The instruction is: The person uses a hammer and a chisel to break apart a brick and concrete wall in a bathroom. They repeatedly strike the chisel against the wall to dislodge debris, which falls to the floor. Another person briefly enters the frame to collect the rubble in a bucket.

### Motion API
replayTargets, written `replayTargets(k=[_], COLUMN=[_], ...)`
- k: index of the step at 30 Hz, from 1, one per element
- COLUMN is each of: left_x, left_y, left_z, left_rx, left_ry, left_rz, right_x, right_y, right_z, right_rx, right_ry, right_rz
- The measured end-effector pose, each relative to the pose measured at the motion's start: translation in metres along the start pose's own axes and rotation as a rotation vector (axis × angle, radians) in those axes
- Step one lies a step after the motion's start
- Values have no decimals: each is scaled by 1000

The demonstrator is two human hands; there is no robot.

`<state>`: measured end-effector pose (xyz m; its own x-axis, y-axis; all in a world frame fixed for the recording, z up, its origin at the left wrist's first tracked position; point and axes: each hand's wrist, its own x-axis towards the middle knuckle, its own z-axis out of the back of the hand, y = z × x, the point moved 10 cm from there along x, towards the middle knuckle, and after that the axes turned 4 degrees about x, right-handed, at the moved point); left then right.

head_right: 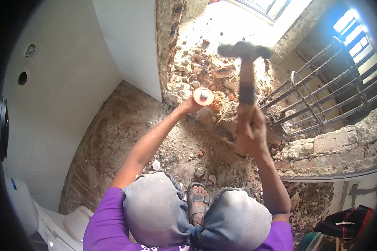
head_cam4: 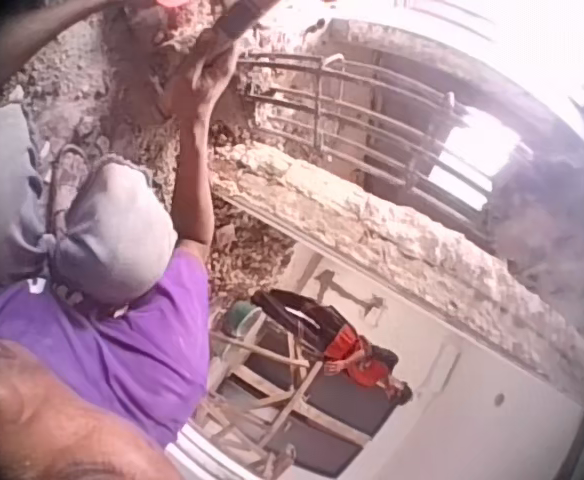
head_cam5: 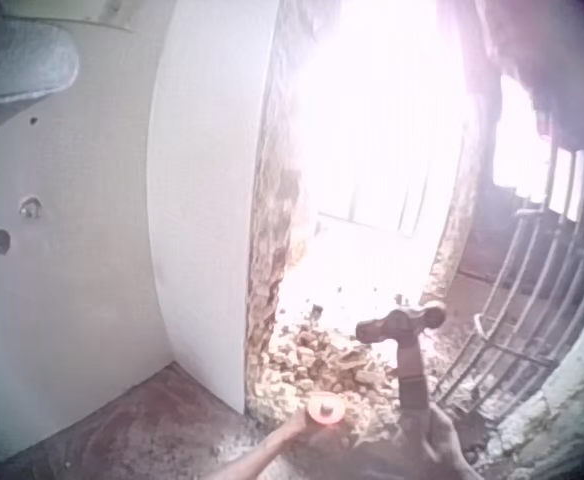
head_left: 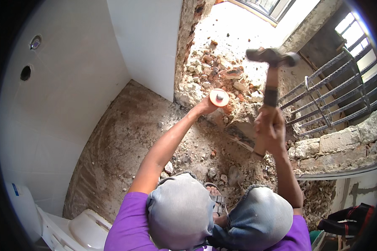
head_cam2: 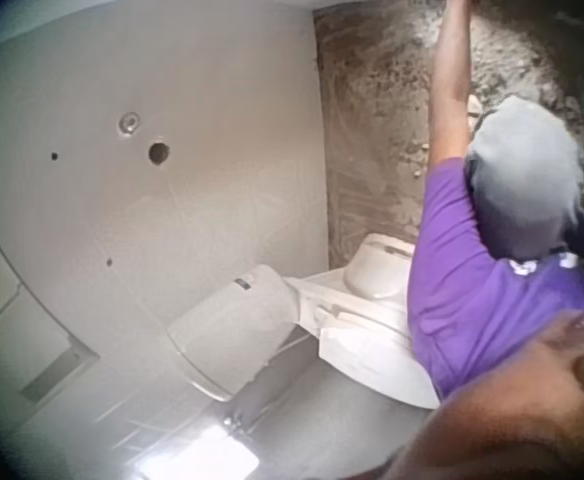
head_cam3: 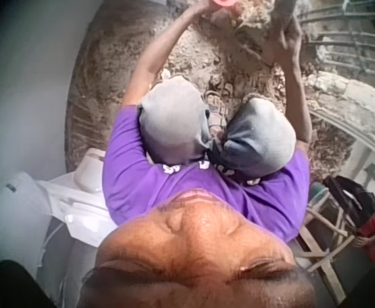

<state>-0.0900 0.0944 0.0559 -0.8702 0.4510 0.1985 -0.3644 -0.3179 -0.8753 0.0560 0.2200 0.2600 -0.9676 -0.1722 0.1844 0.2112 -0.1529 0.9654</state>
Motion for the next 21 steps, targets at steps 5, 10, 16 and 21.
replayTargets(k=[5,10,16,21], left_x=[-13,-21,-18,-19], left_y=[1,-25,-40,-19], left_z=[0,27,92,67], left_rx=[-177,-9,-37,-30], left_ry=[20,-98,-361,-344], left_rz=[133,-20,-230,-168], right_x=[-22,-59,-72,-65], right_y=[-120,-133,-108,-75], right_z=[-19,-21,-16,-8], right_rx=[-312,156,269,233], right_ry=[127,62,-28,-86], right_rz=[-436,-512,-433,-217])
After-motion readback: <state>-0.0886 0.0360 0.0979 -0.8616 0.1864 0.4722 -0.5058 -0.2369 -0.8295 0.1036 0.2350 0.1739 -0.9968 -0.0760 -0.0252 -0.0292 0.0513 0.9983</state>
